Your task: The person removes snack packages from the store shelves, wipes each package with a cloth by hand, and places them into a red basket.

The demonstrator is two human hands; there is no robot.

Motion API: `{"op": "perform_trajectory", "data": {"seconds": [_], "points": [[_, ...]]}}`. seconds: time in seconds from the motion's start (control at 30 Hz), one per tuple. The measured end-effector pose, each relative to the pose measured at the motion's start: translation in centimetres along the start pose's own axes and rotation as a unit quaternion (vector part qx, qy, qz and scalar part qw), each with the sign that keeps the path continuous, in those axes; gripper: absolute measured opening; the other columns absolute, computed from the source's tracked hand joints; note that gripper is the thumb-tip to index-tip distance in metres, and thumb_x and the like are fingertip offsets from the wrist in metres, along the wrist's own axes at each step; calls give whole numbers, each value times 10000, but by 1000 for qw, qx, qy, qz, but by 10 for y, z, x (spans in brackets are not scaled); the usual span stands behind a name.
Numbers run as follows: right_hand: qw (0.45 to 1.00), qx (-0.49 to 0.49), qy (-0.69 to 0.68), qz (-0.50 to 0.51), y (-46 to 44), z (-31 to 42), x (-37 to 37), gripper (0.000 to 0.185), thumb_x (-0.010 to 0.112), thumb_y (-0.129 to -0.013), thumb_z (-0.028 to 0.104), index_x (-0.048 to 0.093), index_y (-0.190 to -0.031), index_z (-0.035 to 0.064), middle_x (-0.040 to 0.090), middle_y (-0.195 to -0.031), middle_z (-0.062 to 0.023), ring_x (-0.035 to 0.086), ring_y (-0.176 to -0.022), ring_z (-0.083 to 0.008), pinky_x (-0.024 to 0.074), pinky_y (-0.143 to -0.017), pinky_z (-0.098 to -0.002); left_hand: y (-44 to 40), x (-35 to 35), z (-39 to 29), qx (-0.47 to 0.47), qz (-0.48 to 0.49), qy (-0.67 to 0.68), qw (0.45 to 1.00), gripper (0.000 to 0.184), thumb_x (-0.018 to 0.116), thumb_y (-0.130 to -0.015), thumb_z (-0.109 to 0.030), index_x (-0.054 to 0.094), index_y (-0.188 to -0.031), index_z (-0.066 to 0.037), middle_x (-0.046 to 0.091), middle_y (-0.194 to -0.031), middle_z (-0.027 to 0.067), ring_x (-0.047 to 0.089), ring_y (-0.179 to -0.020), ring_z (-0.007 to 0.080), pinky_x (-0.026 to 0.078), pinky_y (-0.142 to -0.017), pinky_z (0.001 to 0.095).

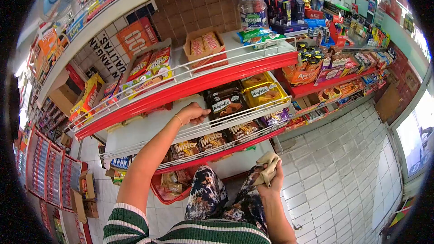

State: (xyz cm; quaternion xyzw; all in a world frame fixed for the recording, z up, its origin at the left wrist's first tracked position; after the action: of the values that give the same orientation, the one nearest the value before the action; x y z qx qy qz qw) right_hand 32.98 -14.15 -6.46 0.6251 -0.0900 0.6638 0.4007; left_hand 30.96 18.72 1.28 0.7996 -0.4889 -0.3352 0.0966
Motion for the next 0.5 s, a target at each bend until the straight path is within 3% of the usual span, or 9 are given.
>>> {"op": "perform_trajectory", "data": {"seconds": [0.07, 0.2, 0.27, 0.33, 0.37, 0.4, 0.47, 0.5], "points": [[1000, 1, -22, 9, 0, 7, -13, 315, 510, -827, 438, 546, -871, 128, 583, -689, -30, 574, -599, -185, 491, -551, -321, -2, 1, 2, -26, -15, -26, 999, 279, 635, -775, -295, 549, -676, -49, 543, -579, 35, 504, -472, 117, 414, -425, 266], [998, -22, -18, -56, 2, 9, -16, 303, 526, -824, 422, 552, -864, 122, 563, -674, -24, 555, -591, -164, 491, -557, -310, -9, 0, 10, -34, -73, 47, 996, 190, 635, -752, -207, 552, -692, -46, 549, -613, 34, 507, -493, 116, 417, -432, 270], [999, -13, 2, -46, -2, 7, -19, 293, 537, -822, 409, 552, -871, 120, 554, -676, -20, 547, -603, -156, 487, -566, -305, -5, -1, 13, -52, -54, 96, 993, 137, 613, -742, -159, 551, -715, -40, 558, -640, 58, 537, -519, 149, 451, -461, 286], [999, -6, -1, -46, -3, 4, -16, 287, 541, -822, 403, 551, -877, 121, 555, -681, -18, 547, -610, -153, 483, -568, -304, 8, 1, 9, -59, -19, 264, 962, 108, 571, -789, -115, 535, -744, -24, 575, -669, 84, 602, -593, 200, 509, -514, 297], [999, -1, -2, -47, -4, 3, -14, 282, 544, -822, 397, 551, -882, 122, 556, -686, -16, 546, -617, -151, 479, -569, -302, -1, 1, 12, -16, -6, 287, 958, 108, 536, -801, -122, 520, -821, -17, 593, -761, 122, 618, -687, 251, 535, -590, 343], [999, -1, -5, -45, -4, 2, -13, 282, 544, -822, 397, 551, -882, 122, 556, -686, -16, 546, -617, -151, 479, -569, -302, -1, 3, 15, -15, -7, 284, 959, 108, 536, -801, -122, 520, -821, -17, 593, -761, 122, 618, -687, 251, 535, -590, 343], [999, -3, 24, -41, -3, 2, -11, 276, 544, -823, 396, 549, -888, 128, 554, -694, -12, 546, -615, -148, 473, -554, -302, -2, 5, 12, 16, 12, 440, 898, 163, 510, -817, -147, 491, -883, 1, 598, -852, 153, 620, -722, 305, 552, -588, 385], [999, -3, 22, -40, -5, 0, -10, 276, 544, -823, 396, 549, -888, 128, 554, -694, -12, 546, -615, -148, 473, -554, -302, -4, 0, 13, 4, 6, 446, 895, 203, 460, -829, -153, 470, -948, 11, 593, -867, 168, 617, -685, 336, 556, -582, 413]]}}
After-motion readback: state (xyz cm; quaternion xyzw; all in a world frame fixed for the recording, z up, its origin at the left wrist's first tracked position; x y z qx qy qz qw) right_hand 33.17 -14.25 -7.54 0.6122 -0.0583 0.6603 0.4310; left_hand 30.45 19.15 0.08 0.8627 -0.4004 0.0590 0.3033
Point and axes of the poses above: each hand's wrist, its own y-axis away from the middle knuckle, its own x-axis out of the palm, z = x × y, the point moved 8 cm from there along -y, towards the middle knuckle
